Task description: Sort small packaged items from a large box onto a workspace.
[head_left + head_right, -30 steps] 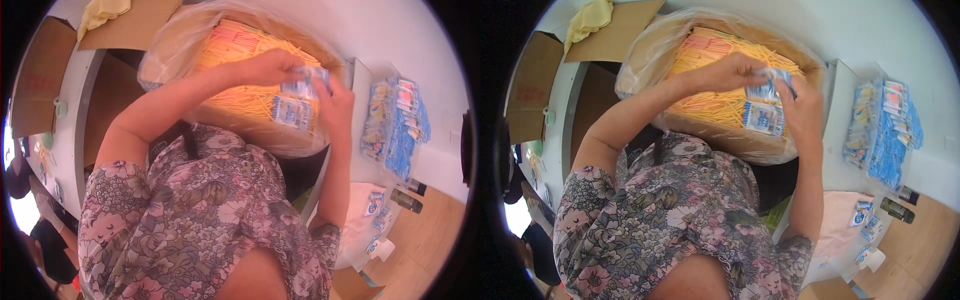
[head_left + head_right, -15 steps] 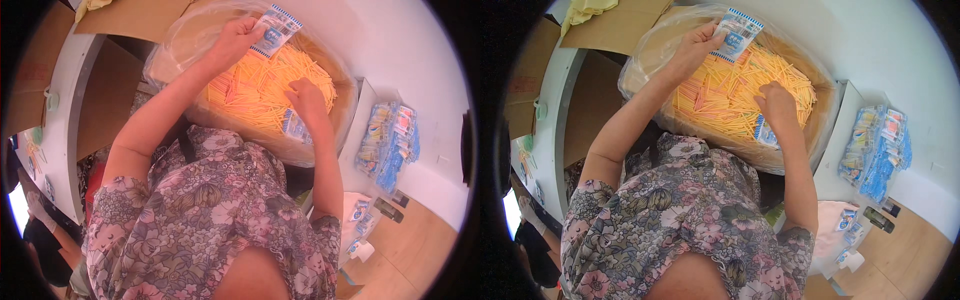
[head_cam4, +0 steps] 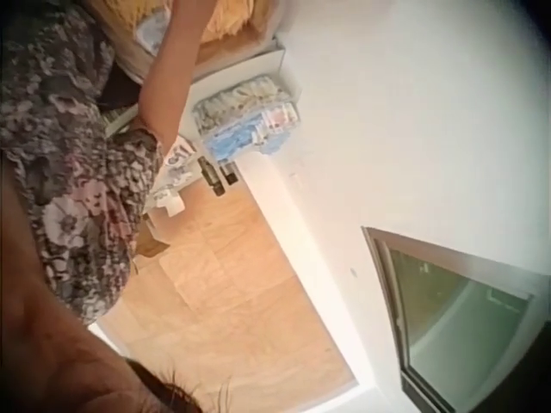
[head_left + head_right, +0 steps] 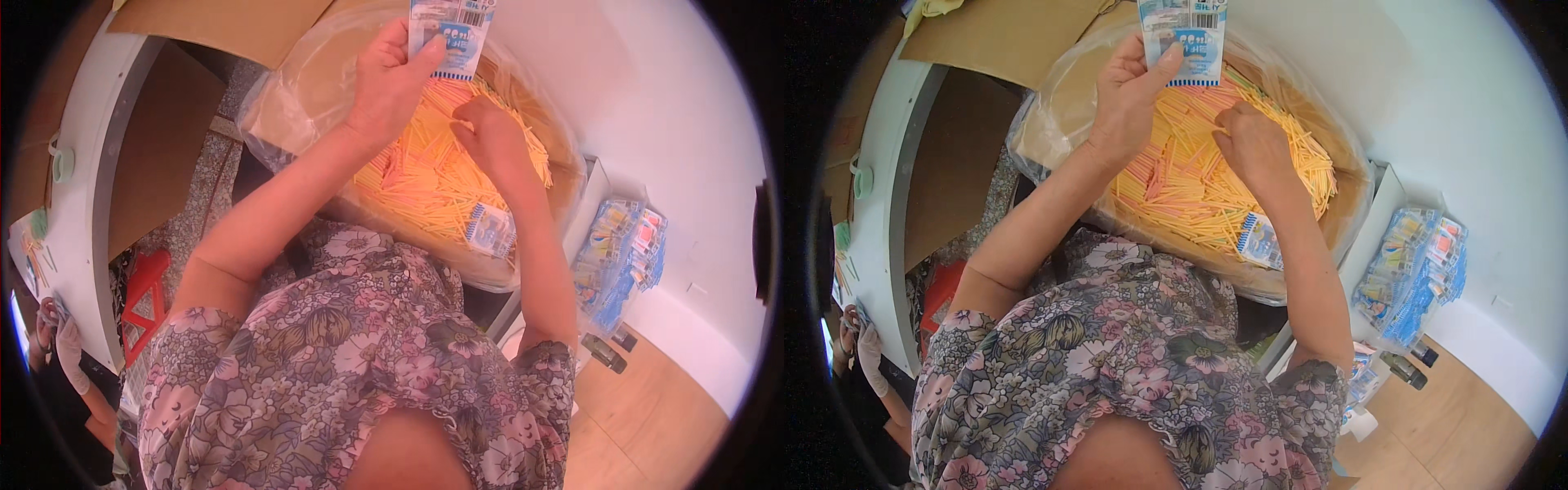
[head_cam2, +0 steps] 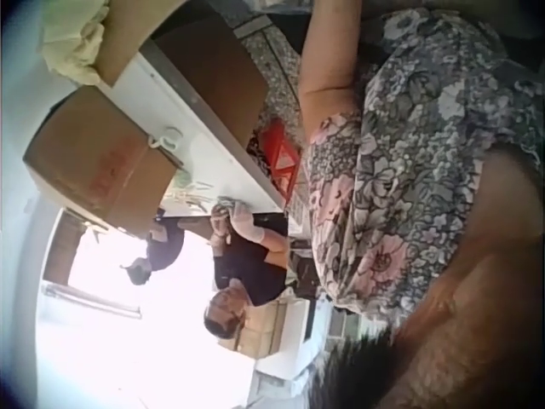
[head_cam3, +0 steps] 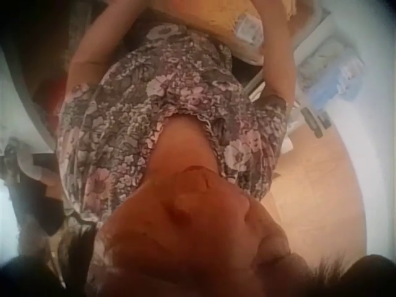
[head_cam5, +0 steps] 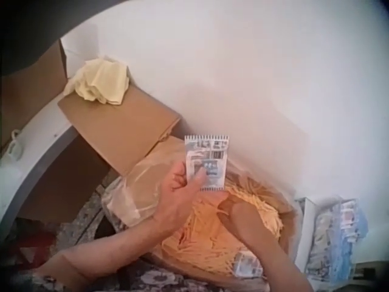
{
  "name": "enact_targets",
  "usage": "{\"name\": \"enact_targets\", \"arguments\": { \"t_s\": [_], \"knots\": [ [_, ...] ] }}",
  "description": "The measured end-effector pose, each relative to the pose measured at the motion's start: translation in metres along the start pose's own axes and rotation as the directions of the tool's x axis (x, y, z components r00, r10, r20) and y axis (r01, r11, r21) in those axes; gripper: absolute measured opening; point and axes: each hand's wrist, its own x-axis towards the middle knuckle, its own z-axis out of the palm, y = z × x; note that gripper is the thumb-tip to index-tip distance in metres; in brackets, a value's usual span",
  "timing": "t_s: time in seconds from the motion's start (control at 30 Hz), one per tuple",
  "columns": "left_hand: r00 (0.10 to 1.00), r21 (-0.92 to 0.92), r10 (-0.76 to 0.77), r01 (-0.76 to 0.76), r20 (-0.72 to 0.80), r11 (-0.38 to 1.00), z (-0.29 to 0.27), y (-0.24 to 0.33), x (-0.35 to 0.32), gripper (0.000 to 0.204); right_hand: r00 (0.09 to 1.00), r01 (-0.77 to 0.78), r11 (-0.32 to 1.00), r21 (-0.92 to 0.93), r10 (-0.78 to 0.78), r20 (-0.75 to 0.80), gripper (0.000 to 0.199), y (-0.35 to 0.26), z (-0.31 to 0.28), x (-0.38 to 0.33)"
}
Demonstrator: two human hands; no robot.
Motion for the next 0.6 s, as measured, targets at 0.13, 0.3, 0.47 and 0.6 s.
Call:
{"name": "enact_targets", "arguments": {
  "t_s": [0.13,0.3,0.47,0.6],
  "knots": [
    [0.996,-0.029,-0.032,0.029,-0.081,0.999,0.003,-0.005,-0.010,0.020,0.997,0.038,0.999,-0.001,-0.038,-0.069,0.017,0.024,0.016,0.023],
    [0.995,0.023,-0.081,0.082,-0.066,0.996,0.004,-0.011,-0.012,0.020,0.993,-0.082,0.993,0.081,0.074,0.095,0.024,0.037,0.043,0.047],
    [0.995,0.048,-0.091,0.093,-0.036,0.995,0.002,-0.014,-0.006,0.020,1.000,-0.003,0.973,0.229,0.004,-0.005,0.024,0.053,0.073,0.068],
    [0.995,0.050,-0.095,0.096,-0.013,0.994,0.001,-0.012,-0.004,0.021,0.999,0.030,0.989,0.148,-0.026,-0.030,0.023,0.058,0.079,0.067]
  ]
}}
